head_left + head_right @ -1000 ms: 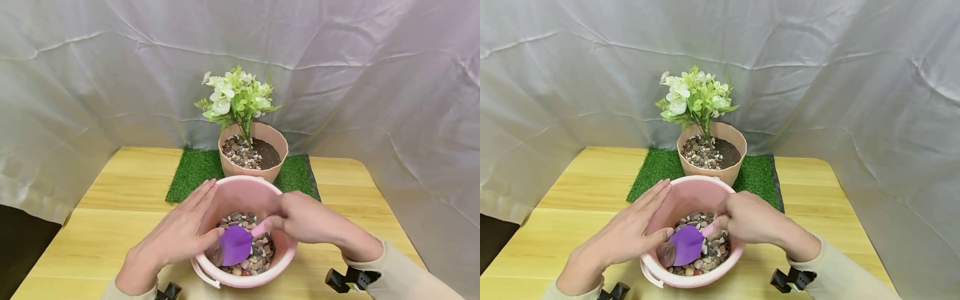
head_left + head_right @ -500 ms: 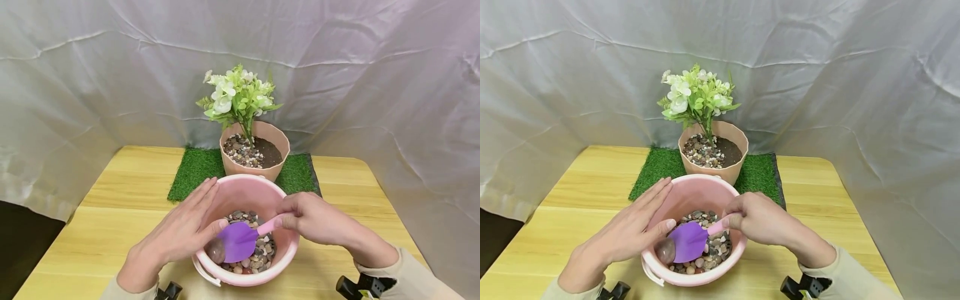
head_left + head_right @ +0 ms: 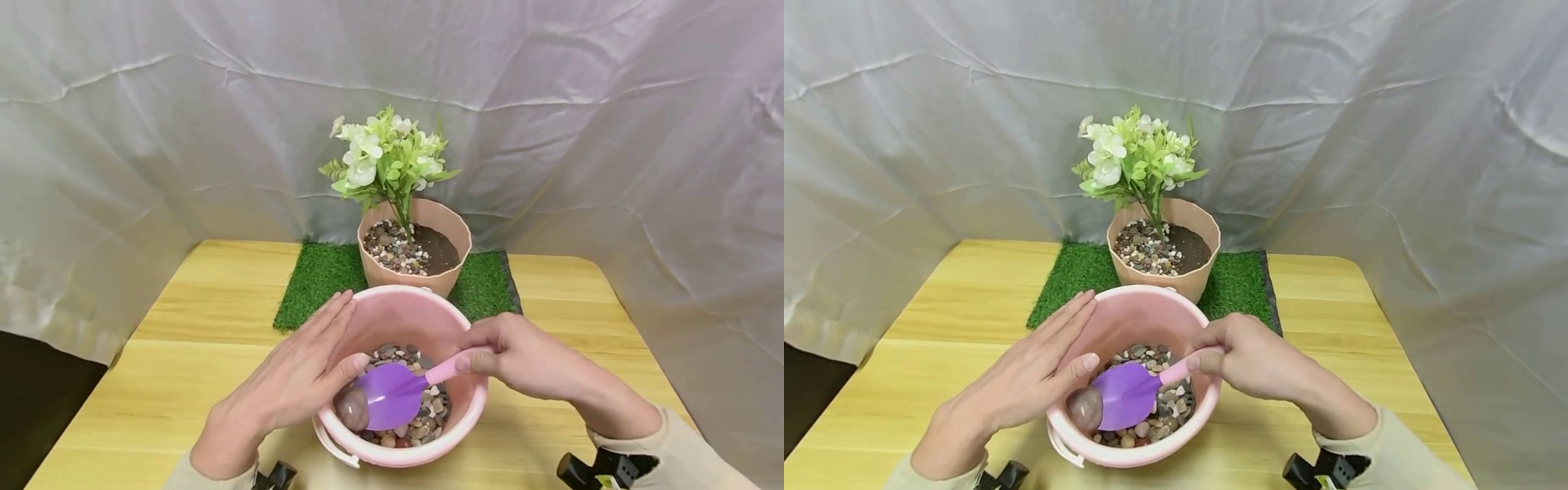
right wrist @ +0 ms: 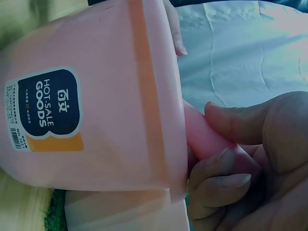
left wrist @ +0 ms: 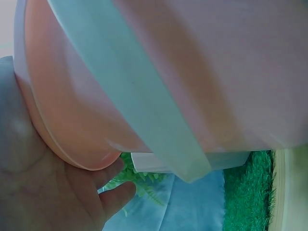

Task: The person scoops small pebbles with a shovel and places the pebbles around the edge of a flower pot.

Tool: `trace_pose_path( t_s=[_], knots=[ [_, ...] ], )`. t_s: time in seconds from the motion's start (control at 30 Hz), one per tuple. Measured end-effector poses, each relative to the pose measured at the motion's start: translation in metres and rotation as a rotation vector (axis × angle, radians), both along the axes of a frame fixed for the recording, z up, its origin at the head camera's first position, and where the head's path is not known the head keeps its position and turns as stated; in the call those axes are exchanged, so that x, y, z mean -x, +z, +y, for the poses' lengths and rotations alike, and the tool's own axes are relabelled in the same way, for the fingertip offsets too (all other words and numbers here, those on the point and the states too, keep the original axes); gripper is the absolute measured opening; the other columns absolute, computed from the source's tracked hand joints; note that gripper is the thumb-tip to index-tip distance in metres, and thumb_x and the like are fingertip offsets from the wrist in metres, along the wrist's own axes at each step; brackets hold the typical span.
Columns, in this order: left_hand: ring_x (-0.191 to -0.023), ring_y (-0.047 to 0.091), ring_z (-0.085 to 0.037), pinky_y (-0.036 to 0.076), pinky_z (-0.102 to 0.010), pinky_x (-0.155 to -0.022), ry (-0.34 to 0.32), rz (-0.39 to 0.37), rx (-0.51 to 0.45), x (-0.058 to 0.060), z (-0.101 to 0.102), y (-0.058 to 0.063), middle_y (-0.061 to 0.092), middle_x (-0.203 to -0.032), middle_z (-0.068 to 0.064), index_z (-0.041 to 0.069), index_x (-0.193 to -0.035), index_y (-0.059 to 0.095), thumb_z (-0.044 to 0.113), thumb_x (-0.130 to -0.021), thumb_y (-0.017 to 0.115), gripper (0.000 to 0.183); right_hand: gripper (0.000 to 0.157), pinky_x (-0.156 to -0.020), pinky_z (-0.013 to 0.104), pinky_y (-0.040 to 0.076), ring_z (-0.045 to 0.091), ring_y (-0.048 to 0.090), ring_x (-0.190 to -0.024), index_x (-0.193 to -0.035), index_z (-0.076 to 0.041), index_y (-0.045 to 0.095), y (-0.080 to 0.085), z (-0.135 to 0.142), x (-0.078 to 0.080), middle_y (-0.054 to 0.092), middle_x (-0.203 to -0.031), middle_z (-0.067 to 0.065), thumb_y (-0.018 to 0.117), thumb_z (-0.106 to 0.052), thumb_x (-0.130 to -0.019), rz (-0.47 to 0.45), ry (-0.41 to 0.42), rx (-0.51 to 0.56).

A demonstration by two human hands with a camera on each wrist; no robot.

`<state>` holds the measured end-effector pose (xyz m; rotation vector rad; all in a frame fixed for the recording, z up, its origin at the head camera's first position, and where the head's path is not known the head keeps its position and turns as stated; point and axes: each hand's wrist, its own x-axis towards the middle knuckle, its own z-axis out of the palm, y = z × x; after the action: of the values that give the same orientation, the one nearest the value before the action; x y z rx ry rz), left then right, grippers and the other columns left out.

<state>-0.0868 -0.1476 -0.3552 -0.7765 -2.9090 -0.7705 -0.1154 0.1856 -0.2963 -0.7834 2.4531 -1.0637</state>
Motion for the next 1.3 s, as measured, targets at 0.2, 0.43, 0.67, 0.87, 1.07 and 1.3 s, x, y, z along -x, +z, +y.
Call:
trace_pose_path(
  t_s=[0.2, 0.43, 0.67, 0.87, 1.07, 1.3],
  knots=[
    [-0.164, 0.012, -0.024, 0.02, -0.049, -0.133, 0.005, 0.004, 0.009, -0.001, 0.0, -0.001, 0.01, -0.177, -0.005, 0.008, -0.168, 0.021, 0.054, -0.11, 0.043, 0.078, 0.017, -0.068, 0.024, 0.055, 0.01, 0.062, -0.08, -0.105, -0.013, 0.083, 0.004, 0.01, 0.002, 0.077, -0.091, -0.006, 0.072, -0.024, -0.098, 0.024, -0.05, 0.006],
    [-0.164, 0.015, -0.026, 0.02, -0.047, -0.133, 0.031, 0.09, 0.142, -0.005, -0.001, 0.005, 0.013, -0.176, -0.009, 0.004, -0.166, 0.026, 0.037, -0.104, 0.051, 0.074, 0.017, -0.078, 0.027, 0.055, 0.012, 0.064, -0.089, -0.106, -0.018, 0.083, 0.003, 0.024, 0.004, 0.079, -0.096, -0.009, 0.07, -0.027, -0.1, 0.023, -0.13, -0.013],
    [-0.164, 0.012, -0.027, 0.02, -0.046, -0.133, -0.004, 0.108, 0.198, -0.005, 0.003, 0.01, 0.01, -0.177, -0.012, 0.001, -0.166, 0.024, 0.036, -0.098, 0.056, 0.083, 0.015, -0.073, 0.026, 0.05, 0.01, 0.06, -0.089, -0.106, -0.023, 0.083, 0.004, 0.042, 0.002, 0.078, -0.096, -0.008, 0.069, -0.026, -0.102, 0.031, -0.21, 0.014],
    [-0.164, 0.013, -0.029, 0.021, -0.047, -0.132, 0.003, 0.064, 0.16, -0.004, 0.003, 0.01, 0.008, -0.177, -0.011, 0.001, -0.166, 0.022, 0.034, -0.096, 0.059, 0.085, 0.015, -0.053, 0.024, 0.044, 0.005, 0.05, -0.066, -0.106, -0.017, 0.083, 0.006, 0.05, 0.004, 0.062, -0.073, -0.009, 0.07, -0.022, -0.101, 0.039, -0.262, 0.052],
    [-0.164, 0.01, -0.029, 0.02, -0.048, -0.132, 0.009, 0.041, 0.138, -0.005, 0.004, 0.007, 0.006, -0.177, -0.011, 0.001, -0.166, 0.02, 0.033, -0.093, 0.061, 0.09, 0.021, -0.035, 0.027, 0.026, 0.005, 0.033, -0.047, -0.112, 0.0, 0.079, 0.011, 0.058, 0.009, 0.04, -0.057, -0.009, 0.067, -0.014, -0.102, 0.004, -0.306, 0.097],
    [-0.164, 0.008, -0.027, 0.021, -0.049, -0.131, 0.019, 0.025, 0.118, -0.007, 0.003, 0.004, 0.004, -0.178, -0.007, 0.003, -0.167, 0.018, 0.034, -0.094, 0.061, 0.09, 0.023, -0.036, 0.027, 0.029, 0.007, 0.035, -0.047, -0.113, 0.002, 0.078, 0.025, 0.063, 0.019, 0.04, -0.056, -0.007, 0.067, -0.015, -0.103, -0.008, -0.323, 0.09]
  ],
)
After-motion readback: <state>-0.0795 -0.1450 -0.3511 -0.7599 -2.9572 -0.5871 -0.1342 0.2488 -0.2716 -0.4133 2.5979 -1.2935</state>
